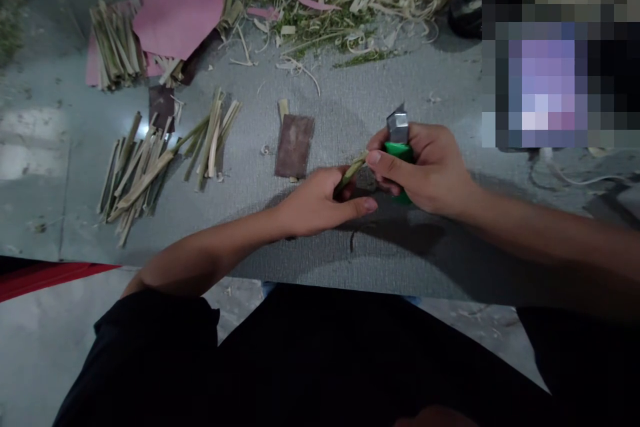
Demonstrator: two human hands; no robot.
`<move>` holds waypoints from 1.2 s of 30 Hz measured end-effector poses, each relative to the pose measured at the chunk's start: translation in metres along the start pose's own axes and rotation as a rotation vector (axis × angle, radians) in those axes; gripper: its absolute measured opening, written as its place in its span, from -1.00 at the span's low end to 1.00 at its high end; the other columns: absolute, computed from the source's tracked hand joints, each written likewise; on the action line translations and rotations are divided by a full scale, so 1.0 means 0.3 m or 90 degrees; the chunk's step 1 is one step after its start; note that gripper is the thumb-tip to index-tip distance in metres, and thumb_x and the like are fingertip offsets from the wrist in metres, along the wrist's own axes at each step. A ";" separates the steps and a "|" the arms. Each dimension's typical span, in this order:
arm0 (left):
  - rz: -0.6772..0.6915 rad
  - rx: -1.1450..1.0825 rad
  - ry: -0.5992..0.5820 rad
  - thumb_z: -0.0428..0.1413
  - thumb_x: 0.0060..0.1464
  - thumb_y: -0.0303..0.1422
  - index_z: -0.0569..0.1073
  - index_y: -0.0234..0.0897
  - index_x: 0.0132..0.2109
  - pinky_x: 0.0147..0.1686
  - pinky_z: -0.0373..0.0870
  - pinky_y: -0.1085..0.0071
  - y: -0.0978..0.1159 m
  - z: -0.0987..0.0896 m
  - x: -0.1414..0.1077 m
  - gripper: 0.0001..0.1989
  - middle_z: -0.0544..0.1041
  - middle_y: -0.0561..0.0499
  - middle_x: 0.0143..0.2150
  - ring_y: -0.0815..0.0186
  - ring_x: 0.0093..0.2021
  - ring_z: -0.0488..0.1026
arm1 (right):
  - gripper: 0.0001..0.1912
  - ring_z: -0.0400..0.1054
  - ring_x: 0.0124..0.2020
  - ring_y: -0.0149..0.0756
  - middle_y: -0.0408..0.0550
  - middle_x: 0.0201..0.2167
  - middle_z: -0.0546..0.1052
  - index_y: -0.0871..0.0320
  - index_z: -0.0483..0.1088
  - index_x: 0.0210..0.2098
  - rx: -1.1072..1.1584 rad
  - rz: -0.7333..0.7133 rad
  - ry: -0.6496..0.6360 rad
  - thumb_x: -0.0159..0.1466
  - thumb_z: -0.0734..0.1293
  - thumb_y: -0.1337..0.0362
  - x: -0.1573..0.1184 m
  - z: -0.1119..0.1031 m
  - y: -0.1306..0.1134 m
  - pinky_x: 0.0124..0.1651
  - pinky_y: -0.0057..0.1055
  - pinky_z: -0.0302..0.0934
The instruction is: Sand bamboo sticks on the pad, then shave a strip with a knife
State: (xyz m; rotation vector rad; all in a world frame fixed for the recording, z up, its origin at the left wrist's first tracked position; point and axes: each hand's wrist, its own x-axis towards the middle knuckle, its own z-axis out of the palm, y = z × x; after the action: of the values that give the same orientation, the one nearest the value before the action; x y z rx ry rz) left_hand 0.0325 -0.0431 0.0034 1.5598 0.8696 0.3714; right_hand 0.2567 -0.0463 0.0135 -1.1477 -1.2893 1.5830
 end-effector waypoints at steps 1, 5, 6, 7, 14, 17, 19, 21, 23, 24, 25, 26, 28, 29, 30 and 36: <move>0.004 -0.001 0.001 0.38 0.31 0.24 0.26 -0.13 -0.27 -0.33 0.17 0.30 0.001 0.000 0.000 -0.36 0.29 0.12 -0.35 0.32 -0.33 0.26 | -0.47 0.24 -0.58 -0.41 -0.24 -0.56 0.42 0.03 0.48 -0.28 -0.008 -0.004 0.007 0.36 0.71 -0.20 -0.001 0.000 0.001 -0.53 -0.40 0.12; -0.026 -0.005 0.038 0.43 0.30 0.19 0.28 -0.13 -0.20 -0.31 0.24 0.29 0.001 0.005 -0.004 -0.38 0.35 0.10 -0.30 0.29 -0.29 0.31 | -0.53 0.22 -0.54 -0.40 -0.20 -0.54 0.36 0.00 0.47 -0.29 0.026 -0.001 0.039 0.39 0.73 -0.07 0.005 0.002 0.010 -0.51 -0.40 0.09; -0.039 -0.005 0.046 0.43 0.30 0.19 0.29 -0.13 -0.18 -0.31 0.25 0.29 0.000 0.006 -0.004 -0.39 0.35 0.09 -0.29 0.28 -0.28 0.32 | -0.53 0.19 -0.54 -0.41 -0.21 -0.53 0.34 -0.02 0.44 -0.28 0.052 0.003 0.036 0.39 0.74 -0.04 0.006 0.002 0.012 -0.53 -0.41 0.06; -0.048 -0.007 0.052 0.43 0.31 0.20 0.30 -0.13 -0.17 -0.31 0.25 0.29 0.000 0.007 -0.004 -0.39 0.35 0.10 -0.29 0.28 -0.28 0.31 | -0.52 0.17 -0.53 -0.41 -0.22 -0.52 0.32 -0.02 0.41 -0.26 0.078 0.009 0.023 0.39 0.74 -0.02 0.008 0.002 0.013 -0.54 -0.43 0.04; -0.015 -0.044 0.047 0.33 0.30 0.41 0.32 -0.13 -0.28 -0.35 0.17 0.28 0.000 -0.006 0.012 -0.28 0.22 0.12 -0.38 0.32 -0.36 0.21 | -0.44 0.32 -0.56 -0.43 -0.19 -0.52 0.39 0.09 0.52 -0.30 0.138 0.075 -0.126 0.58 0.51 -0.24 0.002 -0.023 0.006 -0.52 -0.47 0.22; 0.022 -0.076 0.007 0.27 0.31 0.47 0.46 -0.17 -0.29 -0.38 0.18 0.29 0.008 -0.014 0.013 -0.25 0.30 0.10 -0.41 0.32 -0.38 0.23 | -0.42 0.30 -0.62 -0.40 -0.21 -0.55 0.36 0.08 0.48 -0.32 0.174 0.196 -0.317 0.56 0.52 -0.25 0.004 -0.034 0.021 -0.61 -0.47 0.18; 0.018 -0.071 -0.020 0.26 0.31 0.48 0.54 -0.20 -0.29 -0.40 0.19 0.31 0.012 -0.014 0.009 -0.22 0.37 0.08 -0.42 0.34 -0.41 0.25 | -0.38 0.26 -0.68 -0.40 -0.21 -0.57 0.36 0.08 0.43 -0.36 0.174 0.241 -0.402 0.52 0.54 -0.29 0.007 -0.037 0.029 -0.68 -0.47 0.10; -0.002 -0.044 -0.011 0.28 0.26 0.50 0.55 -0.21 -0.30 -0.43 0.18 0.33 0.013 -0.013 0.003 -0.20 0.38 0.09 -0.44 0.35 -0.43 0.25 | -0.35 0.23 -0.71 -0.41 -0.22 -0.58 0.35 0.08 0.40 -0.39 0.168 0.269 -0.427 0.51 0.53 -0.30 0.009 -0.038 0.027 -0.71 -0.48 0.05; -0.017 -0.012 0.008 0.27 0.25 0.52 0.53 -0.21 -0.32 -0.44 0.18 0.34 0.013 -0.011 -0.003 -0.18 0.36 0.10 -0.45 0.35 -0.43 0.25 | -0.35 0.22 -0.73 -0.43 -0.24 -0.60 0.32 0.09 0.40 -0.40 0.170 0.301 -0.432 0.50 0.55 -0.29 0.011 -0.038 0.014 -0.72 -0.50 0.03; -0.019 0.005 0.011 0.25 0.25 0.53 0.51 -0.21 -0.33 -0.44 0.17 0.34 0.012 -0.012 -0.006 -0.17 0.35 0.11 -0.46 0.35 -0.43 0.25 | -0.35 0.20 -0.73 -0.44 -0.25 -0.61 0.31 0.09 0.40 -0.40 0.176 0.317 -0.434 0.48 0.56 -0.28 0.011 -0.038 0.006 -0.73 -0.51 0.04; -0.018 0.025 0.012 0.23 0.26 0.54 0.49 -0.21 -0.35 -0.44 0.16 0.34 0.012 -0.013 -0.008 -0.16 0.34 0.11 -0.46 0.35 -0.43 0.25 | -0.36 0.19 -0.73 -0.45 -0.26 -0.61 0.30 0.09 0.41 -0.40 0.182 0.332 -0.438 0.47 0.58 -0.28 0.012 -0.038 -0.003 -0.72 -0.51 0.06; -0.016 0.047 0.015 0.21 0.27 0.55 0.48 -0.21 -0.35 -0.44 0.15 0.34 0.011 -0.014 -0.010 -0.16 0.34 0.10 -0.46 0.35 -0.43 0.26 | -0.37 0.17 -0.72 -0.45 -0.27 -0.62 0.29 0.09 0.42 -0.39 0.186 0.344 -0.447 0.46 0.59 -0.27 0.012 -0.037 -0.011 -0.72 -0.51 0.08; -0.010 0.090 0.029 0.19 0.26 0.57 0.47 -0.21 -0.35 -0.44 0.14 0.34 0.010 -0.019 -0.012 -0.14 0.37 0.09 -0.45 0.34 -0.42 0.29 | -0.38 0.13 -0.72 -0.45 -0.28 -0.62 0.28 0.08 0.42 -0.38 0.193 0.361 -0.456 0.43 0.60 -0.27 0.011 -0.035 -0.021 -0.72 -0.52 0.10; -0.007 0.106 0.033 0.19 0.26 0.58 0.47 -0.21 -0.35 -0.44 0.14 0.34 0.009 -0.020 -0.013 -0.13 0.39 0.08 -0.45 0.33 -0.41 0.31 | -0.38 0.12 -0.71 -0.46 -0.28 -0.62 0.27 0.07 0.42 -0.38 0.195 0.366 -0.455 0.42 0.62 -0.27 0.010 -0.033 -0.022 -0.73 -0.51 0.09; -0.005 0.115 0.031 0.17 0.27 0.58 0.48 -0.21 -0.35 -0.43 0.15 0.35 0.007 -0.021 -0.014 -0.13 0.40 0.08 -0.45 0.32 -0.40 0.32 | -0.39 0.11 -0.71 -0.45 -0.28 -0.62 0.28 0.07 0.42 -0.37 0.197 0.369 -0.450 0.40 0.63 -0.27 0.009 -0.030 -0.022 -0.73 -0.51 0.09; -0.008 0.124 0.041 0.17 0.35 0.51 0.47 -0.21 -0.35 -0.38 0.16 0.33 -0.002 -0.014 -0.020 -0.18 0.40 0.09 -0.46 0.33 -0.41 0.27 | -0.37 0.15 -0.63 -0.42 -0.21 -0.51 0.36 0.06 0.42 -0.33 0.193 0.343 -0.375 0.36 0.66 -0.29 -0.002 -0.014 -0.005 -0.71 -0.49 0.10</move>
State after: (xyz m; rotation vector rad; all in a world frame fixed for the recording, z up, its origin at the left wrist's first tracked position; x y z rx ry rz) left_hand 0.0254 -0.0445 0.0051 1.7291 0.9888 0.3379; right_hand 0.2608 -0.0453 0.0148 -0.9048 -1.0664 2.5572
